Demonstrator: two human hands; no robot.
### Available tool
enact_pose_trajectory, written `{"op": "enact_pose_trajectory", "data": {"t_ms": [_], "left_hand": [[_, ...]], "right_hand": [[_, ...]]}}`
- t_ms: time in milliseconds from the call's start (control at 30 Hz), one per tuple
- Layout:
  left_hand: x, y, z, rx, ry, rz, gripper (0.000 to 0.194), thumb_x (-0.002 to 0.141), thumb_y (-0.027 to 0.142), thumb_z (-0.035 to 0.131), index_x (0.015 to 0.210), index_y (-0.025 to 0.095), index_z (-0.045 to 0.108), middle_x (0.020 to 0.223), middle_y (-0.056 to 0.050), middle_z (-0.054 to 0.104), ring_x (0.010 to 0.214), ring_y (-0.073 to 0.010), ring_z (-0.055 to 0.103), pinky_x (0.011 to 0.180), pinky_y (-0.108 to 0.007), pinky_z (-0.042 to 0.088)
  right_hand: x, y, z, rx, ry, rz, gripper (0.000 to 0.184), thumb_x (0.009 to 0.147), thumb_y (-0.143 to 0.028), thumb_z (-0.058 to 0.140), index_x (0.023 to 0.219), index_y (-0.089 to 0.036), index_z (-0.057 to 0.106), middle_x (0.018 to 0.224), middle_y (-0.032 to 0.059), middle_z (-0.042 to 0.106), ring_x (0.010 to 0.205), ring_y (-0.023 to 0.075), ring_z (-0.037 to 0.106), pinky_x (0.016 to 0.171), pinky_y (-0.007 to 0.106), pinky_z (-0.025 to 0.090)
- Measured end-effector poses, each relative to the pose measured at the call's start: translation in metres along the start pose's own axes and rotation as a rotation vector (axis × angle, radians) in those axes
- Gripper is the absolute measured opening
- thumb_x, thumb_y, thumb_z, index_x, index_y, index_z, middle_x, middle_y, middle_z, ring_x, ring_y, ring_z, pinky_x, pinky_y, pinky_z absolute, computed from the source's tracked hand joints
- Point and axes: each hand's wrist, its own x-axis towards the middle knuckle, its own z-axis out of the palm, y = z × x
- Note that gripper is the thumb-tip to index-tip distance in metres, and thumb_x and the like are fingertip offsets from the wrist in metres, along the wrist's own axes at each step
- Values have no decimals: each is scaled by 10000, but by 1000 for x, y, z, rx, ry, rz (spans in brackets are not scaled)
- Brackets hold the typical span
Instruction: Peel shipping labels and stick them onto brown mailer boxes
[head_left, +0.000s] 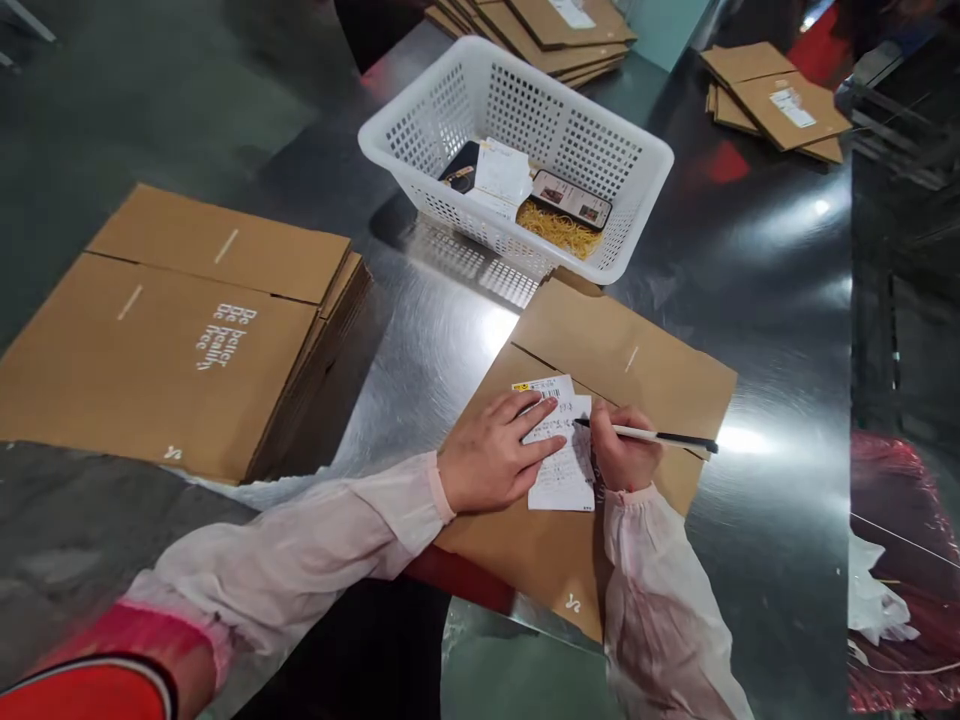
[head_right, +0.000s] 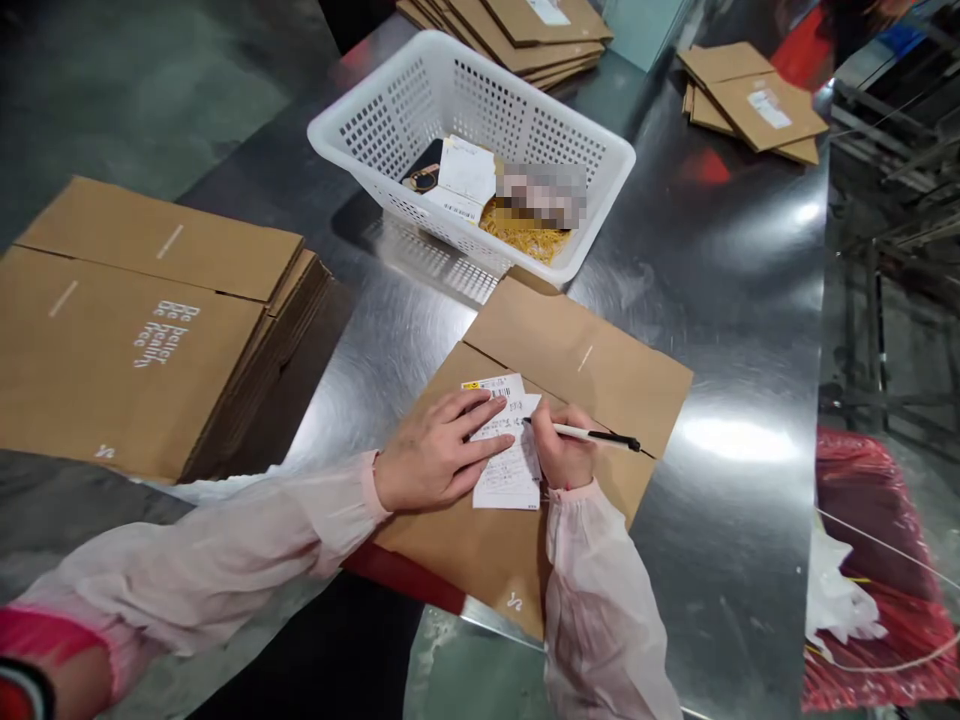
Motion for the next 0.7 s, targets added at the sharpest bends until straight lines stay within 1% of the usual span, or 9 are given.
{"op": "enact_pose_trajectory", "data": {"t_ms": [133, 333, 533, 700], "left_hand": [[0, 0, -1, -3, -14, -5, 339, 850, 219, 572, 1172, 214, 680, 1374, -159, 519, 1277, -327, 414, 1044, -526, 384], [0, 0, -1, 3, -15, -3, 342, 849, 223, 577, 1176, 213, 678, 1379, -158, 516, 1278, -327, 412, 1053, -528, 376], [0, 0, 0, 7, -7, -4, 335, 846, 223, 581, 1163, 217, 687, 1363, -157, 527, 1277, -323, 415, 1054, -523, 378], [0, 0, 0, 9, 2, -2, 329, 848, 229, 578, 1156, 219, 691, 1368, -153, 525, 1272, -322, 421, 1044, -520, 391]], "right_hand": [[0, 2, 2, 4, 7, -9, 453, 770, -459, 586, 431, -213, 416, 386, -43, 445, 372, 86, 381, 413, 238, 323], [1, 4, 2, -23, 17, -30, 432, 767, -417, 584, 431, -213, 404, 384, -52, 429, 371, 84, 373, 422, 235, 331], [2, 1, 0, -44, -21, -33, 431, 765, -415, 575, 433, -217, 385, 384, -51, 426, 367, 83, 368, 424, 237, 338], [2, 1, 0, -58, 7, -51, 401, 758, -366, 560, 444, -221, 358, 389, -56, 413, 370, 80, 375, 410, 225, 319]]}}
